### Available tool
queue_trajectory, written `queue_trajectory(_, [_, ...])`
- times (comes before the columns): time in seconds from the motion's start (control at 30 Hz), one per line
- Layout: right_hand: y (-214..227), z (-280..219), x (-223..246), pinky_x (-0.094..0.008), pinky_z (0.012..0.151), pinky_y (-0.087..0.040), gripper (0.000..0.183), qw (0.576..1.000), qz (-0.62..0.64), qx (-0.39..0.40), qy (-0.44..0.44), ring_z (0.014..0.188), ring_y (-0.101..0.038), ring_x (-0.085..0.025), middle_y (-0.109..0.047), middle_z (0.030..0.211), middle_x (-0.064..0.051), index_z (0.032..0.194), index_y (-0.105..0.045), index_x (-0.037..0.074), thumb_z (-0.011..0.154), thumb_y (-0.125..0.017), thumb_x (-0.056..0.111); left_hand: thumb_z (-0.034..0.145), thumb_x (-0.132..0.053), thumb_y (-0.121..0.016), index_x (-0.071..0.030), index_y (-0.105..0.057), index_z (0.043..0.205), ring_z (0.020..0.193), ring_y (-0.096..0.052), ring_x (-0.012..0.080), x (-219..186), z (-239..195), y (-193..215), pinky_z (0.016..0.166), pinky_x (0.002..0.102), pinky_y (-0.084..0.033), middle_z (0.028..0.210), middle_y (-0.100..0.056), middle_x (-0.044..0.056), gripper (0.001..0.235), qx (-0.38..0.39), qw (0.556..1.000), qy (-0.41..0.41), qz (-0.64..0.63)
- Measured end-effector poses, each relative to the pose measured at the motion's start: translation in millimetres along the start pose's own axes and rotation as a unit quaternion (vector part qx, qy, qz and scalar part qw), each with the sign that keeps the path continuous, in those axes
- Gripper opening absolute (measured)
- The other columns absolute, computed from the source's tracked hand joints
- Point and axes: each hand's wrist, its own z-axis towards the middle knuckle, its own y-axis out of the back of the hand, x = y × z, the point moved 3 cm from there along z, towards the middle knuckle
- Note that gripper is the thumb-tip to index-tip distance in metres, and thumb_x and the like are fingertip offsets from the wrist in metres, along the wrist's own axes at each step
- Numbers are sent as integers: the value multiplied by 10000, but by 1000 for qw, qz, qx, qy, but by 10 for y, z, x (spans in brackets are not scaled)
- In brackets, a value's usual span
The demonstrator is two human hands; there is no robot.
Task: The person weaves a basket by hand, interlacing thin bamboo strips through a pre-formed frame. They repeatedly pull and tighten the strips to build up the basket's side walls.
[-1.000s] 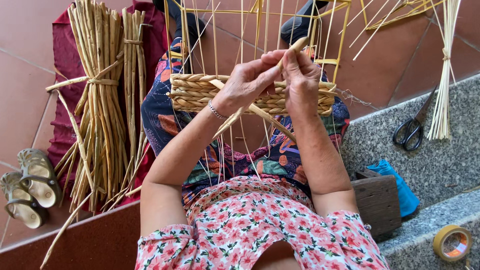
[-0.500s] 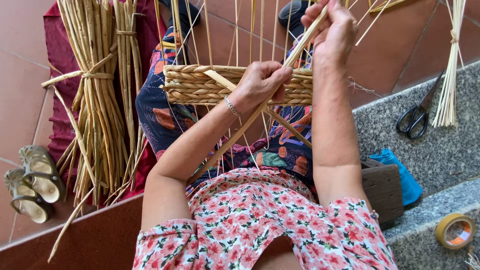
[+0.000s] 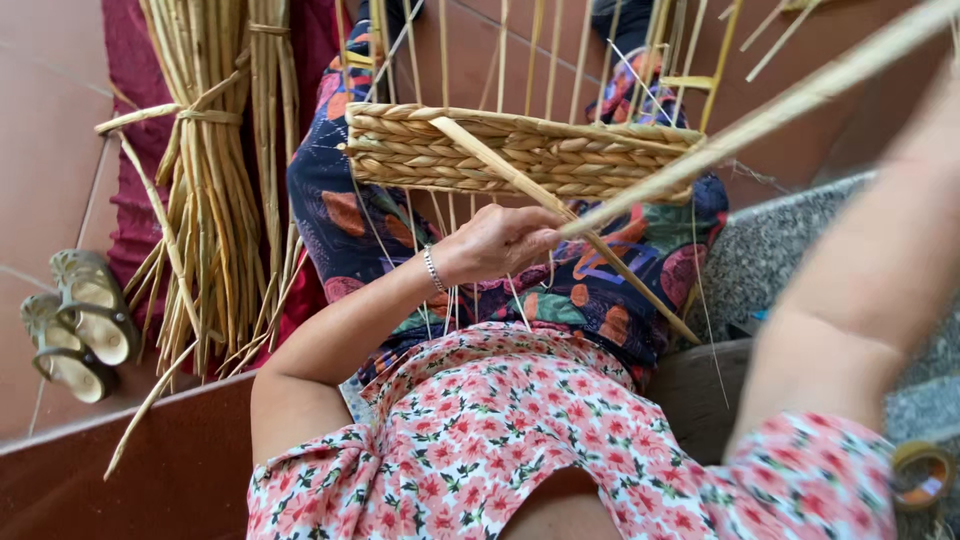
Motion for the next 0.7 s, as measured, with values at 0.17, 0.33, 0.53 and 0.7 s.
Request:
queue_trajectory(0.17, [-522, -400, 24, -324, 628, -569, 113, 910, -229, 340, -58, 714, -683, -159, -708, 827, -100, 1005, -680, 6, 1022, -698, 116, 1015, -140, -705, -63, -724, 1125, 777, -723, 187, 90, -68, 955, 691, 319, -592, 946, -752, 96, 136, -247, 944, -93, 198])
queue_trajectory(0.33, [-360, -371, 339, -294, 635, -534, 90, 846, -387, 365, -36, 748, -662, -125, -704, 864, -78, 1040, -684, 26, 1055, -719, 108, 919, -67, -756, -22, -685, 1116, 737, -729, 234, 298, 298, 1575, 681, 338, -575, 855, -737, 117, 215, -302, 917, -62, 251])
queue_trajectory(0.53, [-1242, -763, -140, -263, 599, -497, 54, 927, -285, 243, 22, 752, -627, -89, -700, 892, -63, 1057, -703, 57, 1064, -744, 92, 873, -12, -779, -32, -659, 930, 751, -720, 269, 331, 397, 1565, 676, 364, -567, 841, -714, 119, 134, -240, 922, -114, 282])
queue_trajectory(0.7, [-1901, -1056, -310, -417, 767, -482, 171, 860, -431, 147, 229, 900, -571, -272, -637, 912, -81, 882, -690, 93, 929, -840, 160, 911, 14, -750, -50, -639, 940, 827, -738, 259, 333, 188, 1551, 715, 352, -586, 941, -728, 87, 131, -228, 921, -158, 274])
